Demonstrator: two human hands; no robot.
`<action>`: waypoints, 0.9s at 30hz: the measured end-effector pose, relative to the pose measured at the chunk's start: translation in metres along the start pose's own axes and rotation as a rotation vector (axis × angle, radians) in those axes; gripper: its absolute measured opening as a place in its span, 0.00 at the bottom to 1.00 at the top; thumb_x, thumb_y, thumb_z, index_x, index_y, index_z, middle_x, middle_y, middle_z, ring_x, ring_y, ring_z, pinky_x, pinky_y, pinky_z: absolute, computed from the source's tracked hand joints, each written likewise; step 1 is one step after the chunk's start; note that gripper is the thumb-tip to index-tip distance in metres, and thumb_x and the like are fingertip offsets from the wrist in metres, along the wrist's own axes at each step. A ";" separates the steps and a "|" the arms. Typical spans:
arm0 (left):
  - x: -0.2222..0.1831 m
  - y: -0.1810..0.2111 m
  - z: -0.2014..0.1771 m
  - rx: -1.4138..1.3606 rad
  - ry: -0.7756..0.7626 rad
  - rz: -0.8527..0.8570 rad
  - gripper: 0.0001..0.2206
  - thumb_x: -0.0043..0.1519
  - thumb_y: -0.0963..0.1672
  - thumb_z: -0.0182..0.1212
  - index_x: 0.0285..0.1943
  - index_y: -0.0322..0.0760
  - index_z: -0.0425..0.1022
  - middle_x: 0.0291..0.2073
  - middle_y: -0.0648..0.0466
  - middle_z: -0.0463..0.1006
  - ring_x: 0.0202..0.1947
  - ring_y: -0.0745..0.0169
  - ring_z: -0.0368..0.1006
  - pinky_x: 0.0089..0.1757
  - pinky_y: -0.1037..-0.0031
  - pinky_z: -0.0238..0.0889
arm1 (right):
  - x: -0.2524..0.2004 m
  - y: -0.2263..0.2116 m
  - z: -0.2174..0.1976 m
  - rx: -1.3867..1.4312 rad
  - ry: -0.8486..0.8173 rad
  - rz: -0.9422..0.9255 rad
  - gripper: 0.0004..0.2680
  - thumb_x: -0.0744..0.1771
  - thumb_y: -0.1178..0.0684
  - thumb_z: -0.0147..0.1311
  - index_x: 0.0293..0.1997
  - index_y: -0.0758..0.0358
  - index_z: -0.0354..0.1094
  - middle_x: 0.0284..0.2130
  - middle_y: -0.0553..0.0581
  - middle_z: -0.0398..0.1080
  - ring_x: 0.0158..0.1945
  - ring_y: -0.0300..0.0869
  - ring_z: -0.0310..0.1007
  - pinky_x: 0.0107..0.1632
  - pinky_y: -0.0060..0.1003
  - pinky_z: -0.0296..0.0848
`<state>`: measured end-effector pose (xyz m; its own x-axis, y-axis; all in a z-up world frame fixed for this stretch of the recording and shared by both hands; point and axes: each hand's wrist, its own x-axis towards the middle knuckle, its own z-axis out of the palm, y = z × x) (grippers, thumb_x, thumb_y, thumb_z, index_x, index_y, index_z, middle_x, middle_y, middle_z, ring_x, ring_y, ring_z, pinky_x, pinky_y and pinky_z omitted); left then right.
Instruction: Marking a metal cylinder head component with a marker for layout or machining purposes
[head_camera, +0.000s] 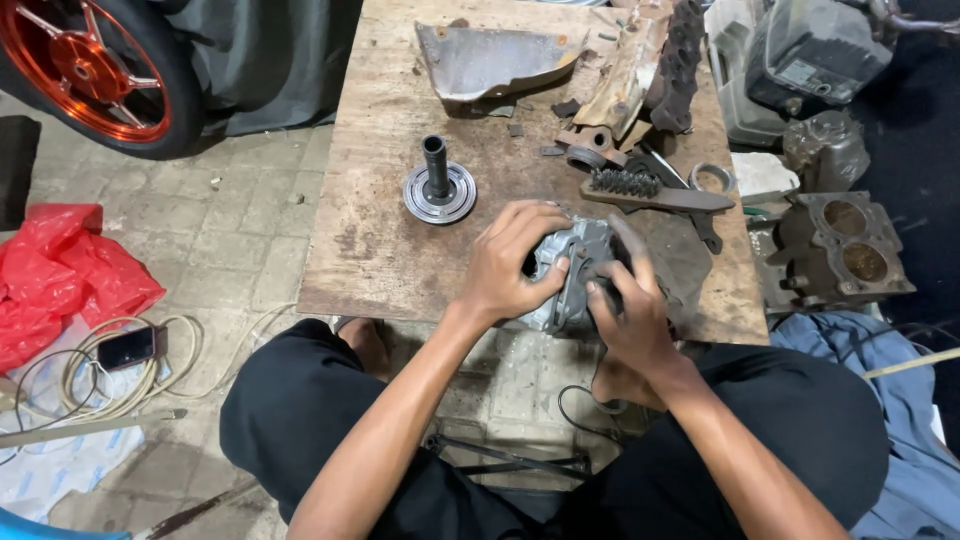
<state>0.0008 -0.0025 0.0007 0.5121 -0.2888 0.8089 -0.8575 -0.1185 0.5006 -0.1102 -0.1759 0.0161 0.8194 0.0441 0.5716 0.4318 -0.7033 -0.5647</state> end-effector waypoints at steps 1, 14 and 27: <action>0.000 0.001 0.000 -0.003 -0.002 0.002 0.16 0.59 0.52 0.59 0.48 0.43 0.80 0.43 0.54 0.81 0.52 0.48 0.78 0.51 0.60 0.71 | 0.002 -0.010 -0.002 -0.002 0.003 0.002 0.07 0.71 0.54 0.48 0.45 0.67 0.69 0.73 0.68 0.52 0.74 0.71 0.50 0.63 0.65 0.69; 0.020 0.022 -0.035 0.053 0.234 0.285 0.21 0.65 0.54 0.48 0.51 0.40 0.82 0.50 0.49 0.81 0.54 0.45 0.75 0.57 0.57 0.65 | -0.015 0.021 0.026 0.393 0.089 0.316 0.04 0.66 0.60 0.59 0.43 0.67 0.73 0.71 0.71 0.54 0.70 0.68 0.60 0.60 0.59 0.71; -0.070 -0.029 -0.023 0.455 -0.036 0.251 0.15 0.67 0.51 0.51 0.48 0.44 0.81 0.44 0.51 0.79 0.47 0.50 0.74 0.50 0.59 0.64 | -0.008 0.005 0.013 0.347 0.080 0.274 0.03 0.68 0.57 0.60 0.44 0.58 0.75 0.70 0.68 0.56 0.69 0.69 0.61 0.60 0.61 0.74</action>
<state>-0.0089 0.0428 -0.0639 0.2929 -0.3929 0.8717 -0.8921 -0.4403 0.1013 -0.1097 -0.1706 0.0010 0.8954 -0.1750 0.4093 0.3149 -0.4010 -0.8603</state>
